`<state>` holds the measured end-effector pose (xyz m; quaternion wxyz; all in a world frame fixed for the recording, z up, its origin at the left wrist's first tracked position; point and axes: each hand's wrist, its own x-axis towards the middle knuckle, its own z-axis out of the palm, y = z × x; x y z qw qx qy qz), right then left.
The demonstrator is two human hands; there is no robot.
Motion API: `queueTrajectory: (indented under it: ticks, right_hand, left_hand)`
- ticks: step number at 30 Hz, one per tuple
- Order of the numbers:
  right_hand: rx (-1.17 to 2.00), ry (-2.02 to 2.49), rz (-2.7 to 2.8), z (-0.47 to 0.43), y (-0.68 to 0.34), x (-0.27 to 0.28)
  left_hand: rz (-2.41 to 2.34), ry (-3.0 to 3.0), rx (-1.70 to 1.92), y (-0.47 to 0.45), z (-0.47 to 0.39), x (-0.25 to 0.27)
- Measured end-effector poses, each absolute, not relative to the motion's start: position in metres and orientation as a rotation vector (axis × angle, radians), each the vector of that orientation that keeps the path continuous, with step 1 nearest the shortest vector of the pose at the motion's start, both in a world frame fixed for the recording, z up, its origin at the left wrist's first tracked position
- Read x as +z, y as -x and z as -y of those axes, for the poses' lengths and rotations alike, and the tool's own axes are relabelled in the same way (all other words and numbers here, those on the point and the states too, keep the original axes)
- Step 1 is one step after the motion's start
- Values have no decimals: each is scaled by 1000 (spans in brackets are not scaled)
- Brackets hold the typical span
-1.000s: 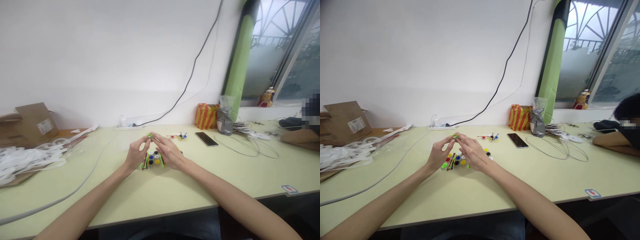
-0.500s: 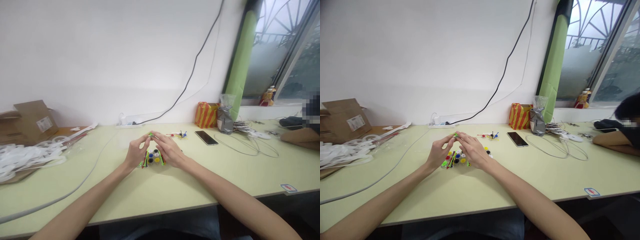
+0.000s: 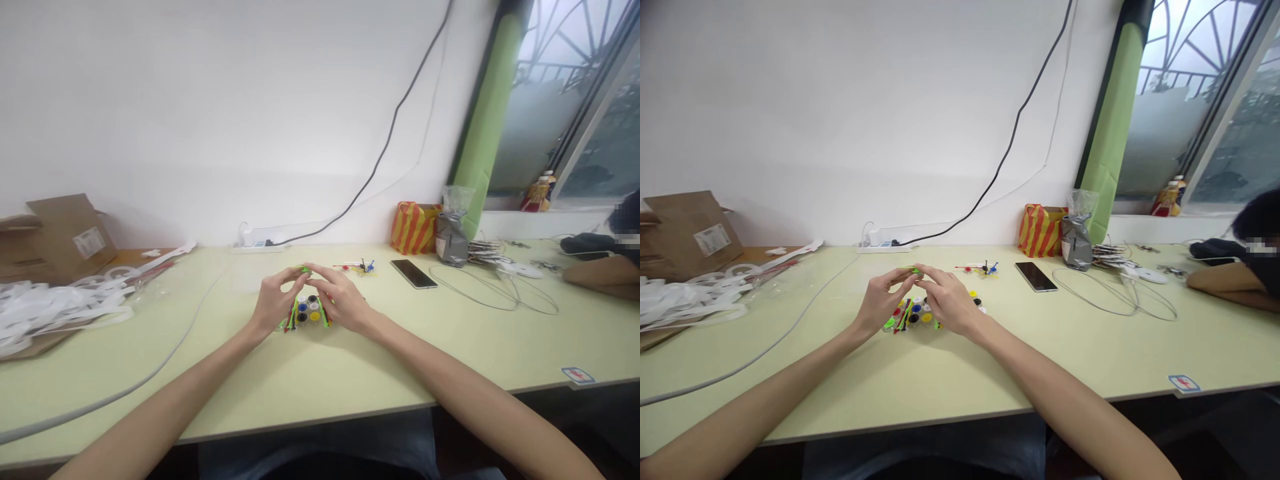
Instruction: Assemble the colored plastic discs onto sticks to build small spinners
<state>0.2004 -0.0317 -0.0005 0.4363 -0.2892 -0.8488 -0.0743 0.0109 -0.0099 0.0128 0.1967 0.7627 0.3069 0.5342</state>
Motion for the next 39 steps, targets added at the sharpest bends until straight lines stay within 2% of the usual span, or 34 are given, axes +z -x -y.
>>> queueTrajectory:
  ticks: [9,17,22,30,39]
  right_hand:
    - [104,673,1925,40,-197,8]
    - [-120,764,1923,37,-200,8]
    - [-176,797,1995,36,-199,8]
    - [43,832,1976,32,-208,7]
    - [60,818,2123,32,-213,10]
  left_hand:
    - [-825,-2151,1501,-11,10,17]
    - [-782,-2249,1595,-17,14,16]
    - [-808,-2470,1488,-16,13,17]
    - [-642,-2858,1322,-9,7,18]
    - [-579,-2954,1250,-8,3,16]
